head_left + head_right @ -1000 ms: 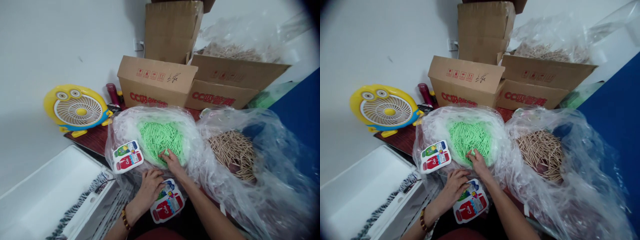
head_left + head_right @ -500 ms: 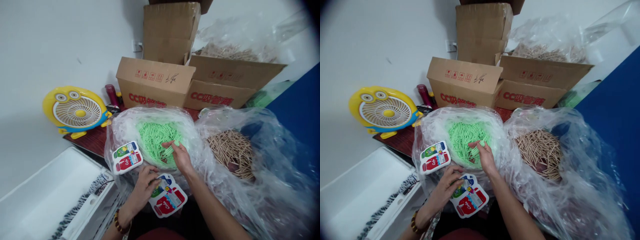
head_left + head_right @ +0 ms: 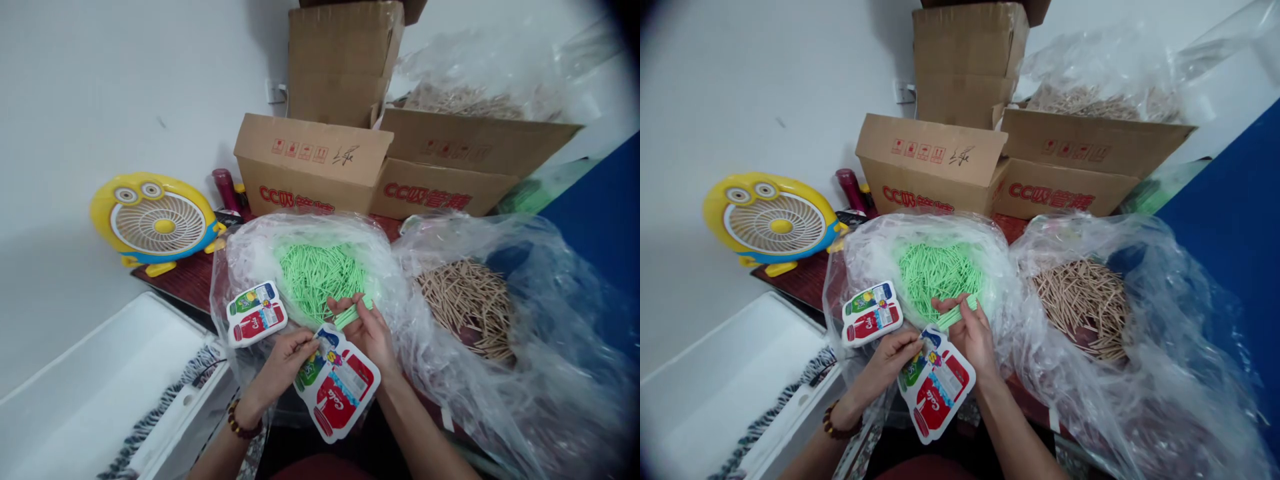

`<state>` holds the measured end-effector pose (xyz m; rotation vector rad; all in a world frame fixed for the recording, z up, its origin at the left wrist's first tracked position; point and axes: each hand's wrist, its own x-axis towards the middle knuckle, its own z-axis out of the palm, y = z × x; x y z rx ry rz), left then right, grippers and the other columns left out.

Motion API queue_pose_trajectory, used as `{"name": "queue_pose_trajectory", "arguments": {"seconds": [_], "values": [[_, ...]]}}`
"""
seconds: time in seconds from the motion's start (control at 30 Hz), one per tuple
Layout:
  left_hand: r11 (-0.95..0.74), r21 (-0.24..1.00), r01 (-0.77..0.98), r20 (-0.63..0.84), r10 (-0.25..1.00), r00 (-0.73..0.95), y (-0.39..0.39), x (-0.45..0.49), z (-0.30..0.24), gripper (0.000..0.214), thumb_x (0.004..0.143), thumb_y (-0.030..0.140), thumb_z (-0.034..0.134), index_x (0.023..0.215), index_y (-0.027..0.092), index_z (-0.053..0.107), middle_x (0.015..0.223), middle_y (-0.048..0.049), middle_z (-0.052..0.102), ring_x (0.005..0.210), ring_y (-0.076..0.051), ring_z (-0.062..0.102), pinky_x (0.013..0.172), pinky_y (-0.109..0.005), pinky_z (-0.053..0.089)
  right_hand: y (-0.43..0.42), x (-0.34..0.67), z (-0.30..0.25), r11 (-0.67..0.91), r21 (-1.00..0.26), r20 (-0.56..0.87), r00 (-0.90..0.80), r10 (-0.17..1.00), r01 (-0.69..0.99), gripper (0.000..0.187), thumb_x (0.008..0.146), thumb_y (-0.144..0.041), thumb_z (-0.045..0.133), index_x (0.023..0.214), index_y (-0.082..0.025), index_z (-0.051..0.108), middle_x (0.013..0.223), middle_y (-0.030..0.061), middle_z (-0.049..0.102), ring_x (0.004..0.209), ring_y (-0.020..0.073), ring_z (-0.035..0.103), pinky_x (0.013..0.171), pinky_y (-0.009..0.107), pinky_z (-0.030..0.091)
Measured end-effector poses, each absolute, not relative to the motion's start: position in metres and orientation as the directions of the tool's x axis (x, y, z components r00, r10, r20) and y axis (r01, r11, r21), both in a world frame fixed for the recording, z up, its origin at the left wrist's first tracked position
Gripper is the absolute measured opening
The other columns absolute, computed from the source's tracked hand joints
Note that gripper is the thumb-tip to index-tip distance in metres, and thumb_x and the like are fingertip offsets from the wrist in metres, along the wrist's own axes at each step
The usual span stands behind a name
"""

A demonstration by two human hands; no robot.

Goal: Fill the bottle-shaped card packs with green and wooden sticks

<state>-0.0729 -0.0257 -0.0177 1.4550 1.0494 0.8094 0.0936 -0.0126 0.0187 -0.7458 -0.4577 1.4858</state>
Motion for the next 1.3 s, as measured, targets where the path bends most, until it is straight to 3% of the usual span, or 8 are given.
{"name": "queue_pose_trajectory", "arguments": {"seconds": [0.23, 0.4, 0.57, 0.73, 0.87, 1.0, 1.13, 1.3], "values": [[0.051, 0.993, 0.103, -0.084, 0.933, 0.349, -0.022, -0.067, -0.023, 0.027, 0.088, 0.036, 0.054, 0.072, 0.015, 0.058, 0.066, 0.0034, 0.046, 0.063, -0.011, 0.04, 0.058, -0.021, 0.032, -0.024, 0.094, 0.016, -0.207, -0.712, -0.306, 0.031, 0.951, -0.671, 0.03, 0.074, -0.039, 0.07, 0.097, -0.027, 0.057, 0.094, 0.0007, 0.073, 0.094, 0.0261, 0.068, 0.077, 0.038, 0.055], [0.191, 0.98, -0.054, -0.159, 0.92, 0.357, -0.017, -0.064, -0.029, 0.023, 0.083, 0.038, 0.062, 0.081, 0.015, 0.062, 0.071, 0.0024, 0.054, 0.063, -0.01, 0.046, 0.06, -0.021, 0.037, -0.018, 0.099, 0.015, -0.316, -0.805, -0.252, -0.192, 0.949, -0.502, 0.025, 0.071, -0.033, 0.073, 0.092, -0.023, 0.064, 0.116, 0.0055, 0.068, 0.105, 0.0248, 0.064, 0.087, 0.035, 0.051], [0.267, 0.949, -0.17, -0.194, 0.915, 0.354, -0.012, -0.063, -0.028, 0.024, 0.08, 0.037, 0.067, 0.086, 0.013, 0.065, 0.073, 0.0005, 0.06, 0.064, -0.01, 0.051, 0.061, -0.021, 0.04, -0.005, 0.1, 0.026, -0.244, -0.825, -0.187, -0.161, 0.969, -0.51, 0.024, 0.08, -0.042, 0.064, 0.093, -0.023, 0.065, 0.11, 0.0072, 0.07, 0.109, 0.0254, 0.062, 0.091, 0.039, 0.049], [0.279, 0.926, -0.253, -0.186, 0.923, 0.338, -0.008, -0.061, -0.027, 0.023, 0.078, 0.035, 0.07, 0.085, 0.013, 0.067, 0.073, -0.0002, 0.062, 0.062, -0.01, 0.053, 0.06, -0.021, 0.041, 0.004, 0.099, 0.035, -0.271, -0.914, -0.227, -0.173, 0.958, -0.303, 0.027, 0.079, -0.044, 0.063, 0.087, -0.02, 0.07, 0.103, 0.0084, 0.072, 0.097, 0.0261, 0.066, 0.081, 0.036, 0.052], [0.227, 0.925, -0.304, -0.138, 0.947, 0.289, -0.003, -0.063, -0.032, 0.021, 0.078, 0.033, 0.071, 0.085, 0.014, 0.069, 0.072, -0.0001, 0.065, 0.063, -0.01, 0.054, 0.061, -0.02, 0.042, 0.013, 0.099, 0.04, -0.165, -0.936, -0.114, -0.176, 0.978, -0.311, 0.026, 0.082, -0.041, 0.06, 0.091, -0.02, 0.072, 0.103, 0.0079, 0.071, 0.099, 0.0251, 0.065, 0.088, 0.037, 0.05], [0.164, 0.925, -0.342, -0.094, 0.973, 0.212, 0.002, -0.067, -0.038, 0.02, 0.077, 0.033, 0.072, 0.085, 0.014, 0.071, 0.072, 0.0001, 0.066, 0.064, -0.01, 0.055, 0.062, -0.02, 0.043, 0.034, 0.104, 0.043, 0.079, -0.942, 0.114, -0.09, 0.989, -0.325, 0.028, 0.087, -0.043, 0.053, 0.094, -0.021, 0.07, 0.103, 0.0072, 0.072, 0.103, 0.024, 0.064, 0.097, 0.042, 0.045], [0.158, 0.92, -0.358, -0.094, 0.977, 0.192, 0.005, -0.071, -0.04, 0.021, 0.074, 0.033, 0.074, 0.083, 0.014, 0.071, 0.072, -0.0006, 0.067, 0.064, -0.011, 0.056, 0.062, -0.021, 0.044, 0.056, 0.116, 0.04, 0.171, -0.981, 0.163, -0.091, 0.982, 0.087, 0.035, 0.083, -0.045, 0.059, 0.108, -0.022, 0.066, 0.112, 0.0083, 0.069, 0.106, 0.0255, 0.063, 0.097, 0.045, 0.044], [0.148, 0.895, -0.422, -0.097, 0.985, 0.139, 0.011, -0.069, -0.036, 0.021, 0.075, 0.034, 0.074, 0.084, 0.015, 0.071, 0.075, -0.0006, 0.068, 0.065, -0.011, 0.058, 0.063, -0.021, 0.046, 0.042, 0.121, 0.036, 0.373, -0.837, 0.224, -0.371, 0.901, 0.4, 0.037, 0.091, -0.038, 0.049, 0.125, -0.026, 0.058, 0.132, 0.0059, 0.058, 0.123, 0.0223, 0.051, 0.106, 0.042, 0.036]]}}
